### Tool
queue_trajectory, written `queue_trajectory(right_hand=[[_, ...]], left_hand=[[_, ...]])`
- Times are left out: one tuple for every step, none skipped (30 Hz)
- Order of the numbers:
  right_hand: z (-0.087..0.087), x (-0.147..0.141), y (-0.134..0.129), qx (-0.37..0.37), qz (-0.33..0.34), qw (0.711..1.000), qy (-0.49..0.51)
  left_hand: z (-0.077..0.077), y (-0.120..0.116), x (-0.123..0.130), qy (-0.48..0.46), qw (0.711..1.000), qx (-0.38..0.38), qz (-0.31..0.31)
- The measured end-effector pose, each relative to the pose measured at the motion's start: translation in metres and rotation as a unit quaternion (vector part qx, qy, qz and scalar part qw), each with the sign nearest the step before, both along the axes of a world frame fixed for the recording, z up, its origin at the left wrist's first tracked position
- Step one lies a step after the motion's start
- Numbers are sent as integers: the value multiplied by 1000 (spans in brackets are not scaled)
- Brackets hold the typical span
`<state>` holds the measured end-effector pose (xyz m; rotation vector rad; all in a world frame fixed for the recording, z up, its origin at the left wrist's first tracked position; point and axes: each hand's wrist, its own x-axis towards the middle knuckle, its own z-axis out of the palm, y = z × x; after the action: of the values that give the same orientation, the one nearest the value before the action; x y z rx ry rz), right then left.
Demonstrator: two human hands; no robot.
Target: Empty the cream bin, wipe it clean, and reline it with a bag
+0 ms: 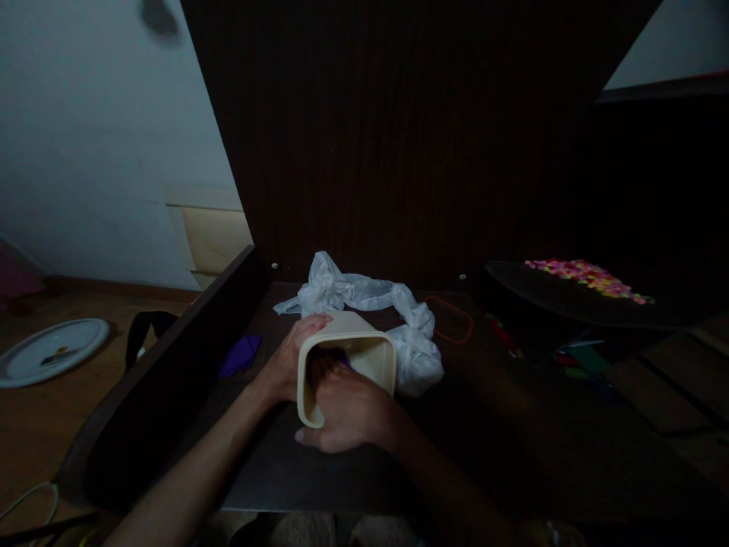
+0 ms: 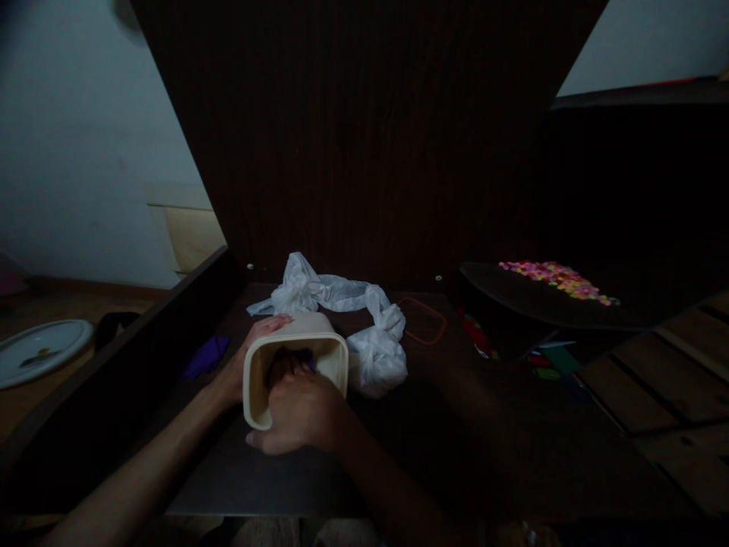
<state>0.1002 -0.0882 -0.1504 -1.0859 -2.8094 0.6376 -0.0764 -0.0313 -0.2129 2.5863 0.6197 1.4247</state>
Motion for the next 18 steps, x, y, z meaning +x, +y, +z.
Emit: queue_trajectory(right_hand=[[1, 2, -3, 6, 6, 1000, -1], [2, 5, -6, 10, 13, 1000, -6], [4, 8, -11, 12, 19, 1000, -11], [6, 12, -16, 16, 24, 1000, -8], [9, 17, -21, 19, 28, 999, -2], [12, 22, -27, 17, 30, 999, 4], [16, 26, -33, 11, 28, 1000, 9], [20, 30, -38, 2, 24, 1000, 9], [24, 32, -43, -9, 16, 1000, 2], [28, 34, -46, -19, 3, 1000, -15], [32, 34, -48, -27, -15, 999, -37], [34, 33, -49, -33, -35, 997, -63], [36, 31, -48, -35, -57, 994, -89], [36, 28, -47, -33, -75, 990, -113], [35, 25, -44, -30, -88, 986, -135], [33, 21, -41, -27, -96, 983, -154], [30, 18, -37, -22, -100, 980, -169], [27, 15, -34, -16, -102, 978, -179]], left_hand=[[-1, 0, 0, 0, 1000, -2, 6], [-2, 1, 0, -1, 1000, -3, 10], [-3, 1, -1, -1, 1000, -5, 14], [-4, 2, -1, -1, 1000, -7, 15], [-4, 2, -2, -2, 1000, -10, 15], [-5, 2, -3, -2, 1000, -13, 13], [-5, 1, -3, -1, 1000, -19, 13], [-4, 1, -4, -1, 1000, -27, 14], [-4, 0, -4, -2, 999, -36, 15], [-2, -1, -4, -1, 999, -44, 17], [-1, -2, -4, 1, 999, -50, 18], [0, -3, -3, 4, 999, -51, 18], [2, -4, -2, 7, 999, -49, 18], [3, -4, -2, 10, 999, -44, 18], [4, -5, -1, 13, 999, -39, 18], [4, -5, 0, 16, 999, -32, 17], [4, -5, 0, 17, 999, -25, 15], [4, -5, 1, 18, 1000, -18, 12]])
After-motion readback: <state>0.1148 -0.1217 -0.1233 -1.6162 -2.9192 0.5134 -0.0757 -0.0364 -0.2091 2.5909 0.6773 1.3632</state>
